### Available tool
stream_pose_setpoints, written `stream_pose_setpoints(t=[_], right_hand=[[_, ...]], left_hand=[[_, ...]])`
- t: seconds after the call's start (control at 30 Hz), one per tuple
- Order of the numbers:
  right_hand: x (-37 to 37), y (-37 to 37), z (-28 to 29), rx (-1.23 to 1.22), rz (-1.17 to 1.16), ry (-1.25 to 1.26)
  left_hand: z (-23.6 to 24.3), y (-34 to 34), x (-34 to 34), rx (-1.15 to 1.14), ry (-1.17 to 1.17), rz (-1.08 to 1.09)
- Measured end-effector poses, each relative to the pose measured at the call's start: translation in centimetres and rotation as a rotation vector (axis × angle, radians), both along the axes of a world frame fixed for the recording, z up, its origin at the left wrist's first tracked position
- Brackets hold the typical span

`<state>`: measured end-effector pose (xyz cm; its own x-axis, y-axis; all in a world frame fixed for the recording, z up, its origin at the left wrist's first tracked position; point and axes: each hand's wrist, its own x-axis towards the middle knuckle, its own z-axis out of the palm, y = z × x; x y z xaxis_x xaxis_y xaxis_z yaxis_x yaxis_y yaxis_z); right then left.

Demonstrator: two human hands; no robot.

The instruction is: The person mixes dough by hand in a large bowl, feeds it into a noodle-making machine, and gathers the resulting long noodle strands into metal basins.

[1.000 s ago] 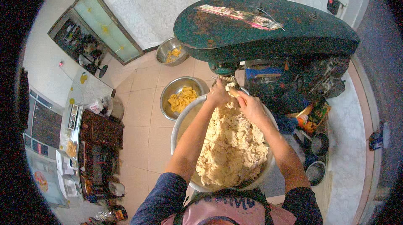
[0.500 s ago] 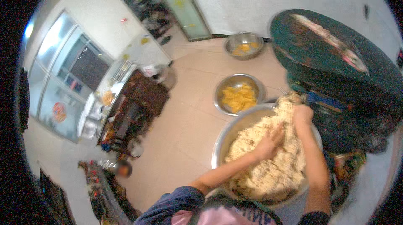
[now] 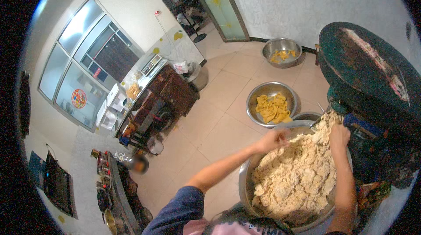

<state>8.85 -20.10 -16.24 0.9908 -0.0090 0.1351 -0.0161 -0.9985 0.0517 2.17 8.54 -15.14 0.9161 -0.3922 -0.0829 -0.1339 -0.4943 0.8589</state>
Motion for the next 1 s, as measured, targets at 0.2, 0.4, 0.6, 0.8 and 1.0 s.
stream_pose_setpoints(t=[0.2,0.4,0.6,0.8,1.0], right_hand=[[0.6,-2.1,2.5,0.026,0.025,0.041],[-3.3,0.8,8.0,0.298,0.127,0.09],[0.3,-1.1,0.9,0.035,0.135,-0.087],[-3.4,-0.6,7.8,-0.021,0.078,0.063],[0.6,-0.6,1.7,-0.088,-0.001,0.147]], left_hand=[[9.5,6.8,7.1,-0.227,0.26,0.381],[12.5,24.6,7.3,-0.059,0.048,0.837],[14.3,35.4,0.7,0.97,0.178,1.296],[11.9,40.3,-12.5,1.334,0.578,1.174],[0.5,37.0,-11.3,0.297,0.598,0.941]])
